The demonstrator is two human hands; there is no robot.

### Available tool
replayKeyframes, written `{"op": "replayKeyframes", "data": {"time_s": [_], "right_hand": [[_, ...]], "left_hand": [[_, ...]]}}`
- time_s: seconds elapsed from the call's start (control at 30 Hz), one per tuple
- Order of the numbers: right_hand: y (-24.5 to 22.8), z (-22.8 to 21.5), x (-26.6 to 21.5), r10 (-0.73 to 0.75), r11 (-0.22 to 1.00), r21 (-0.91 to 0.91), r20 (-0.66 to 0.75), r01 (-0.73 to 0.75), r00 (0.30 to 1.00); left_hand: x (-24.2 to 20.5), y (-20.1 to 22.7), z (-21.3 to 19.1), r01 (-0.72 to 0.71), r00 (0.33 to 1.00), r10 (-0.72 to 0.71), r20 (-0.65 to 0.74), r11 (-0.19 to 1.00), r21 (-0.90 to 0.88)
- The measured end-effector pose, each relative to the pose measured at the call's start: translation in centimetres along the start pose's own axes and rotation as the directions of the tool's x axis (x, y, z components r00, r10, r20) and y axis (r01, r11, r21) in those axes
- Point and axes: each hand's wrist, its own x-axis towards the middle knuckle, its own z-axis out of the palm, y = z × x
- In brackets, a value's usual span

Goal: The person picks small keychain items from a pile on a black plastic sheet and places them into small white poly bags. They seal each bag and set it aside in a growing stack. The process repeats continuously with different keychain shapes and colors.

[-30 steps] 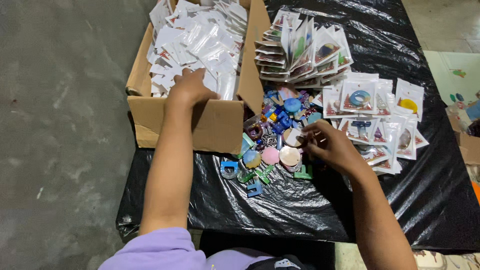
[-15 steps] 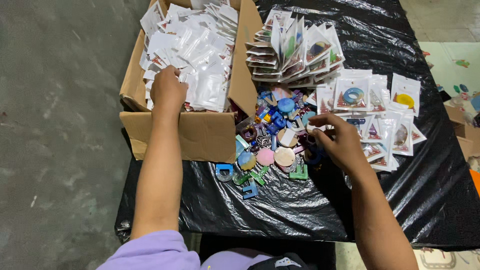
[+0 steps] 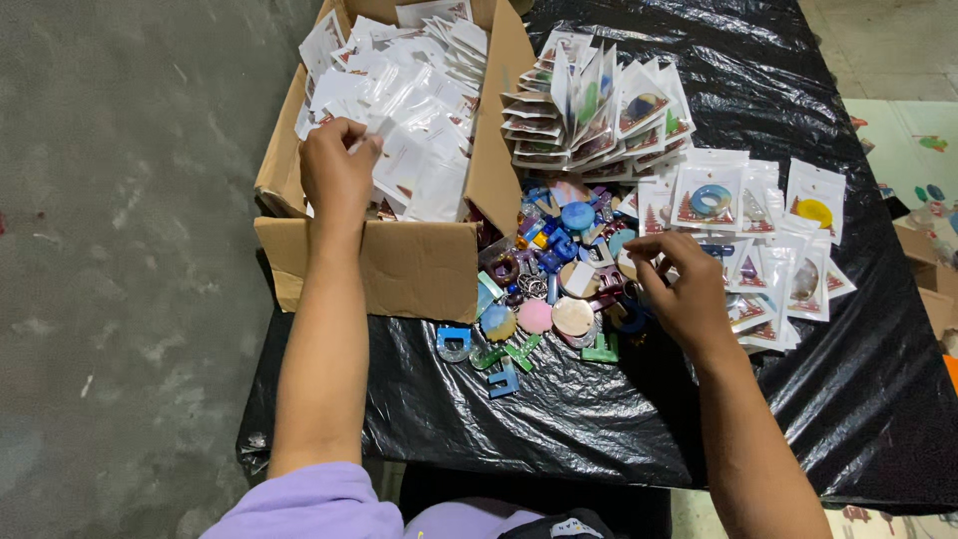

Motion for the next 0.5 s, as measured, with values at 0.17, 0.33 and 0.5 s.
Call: {"op": "replayKeyframes", "data": {"time_s": [0.17, 0.33, 0.5], "right_hand": [[-0.7, -0.4, 0.1, 0.016, 1.000, -0.006, 0.013, -0.016, 1.000], [-1.5, -0.5, 0.2, 0.024, 1.000, 0.002, 0.034, -0.024, 0.999], [-3.8, -0.7, 0.5, 0.034, 0.991, 0.136, -0.091, -0.022, 0.995]], "left_hand": [[-0.4, 1.5, -1.4, -0.113, 0.977, 0.108, -0.183, 0.993, -0.017], [-3.1, 7.3, -5.9, -0.487, 0.830, 0.407, -0.381, 0.862, -0.140], [-7.0, 10.4, -5.9, -0.590, 0.802, 0.572, -0.174, 0.709, -0.386]]}}
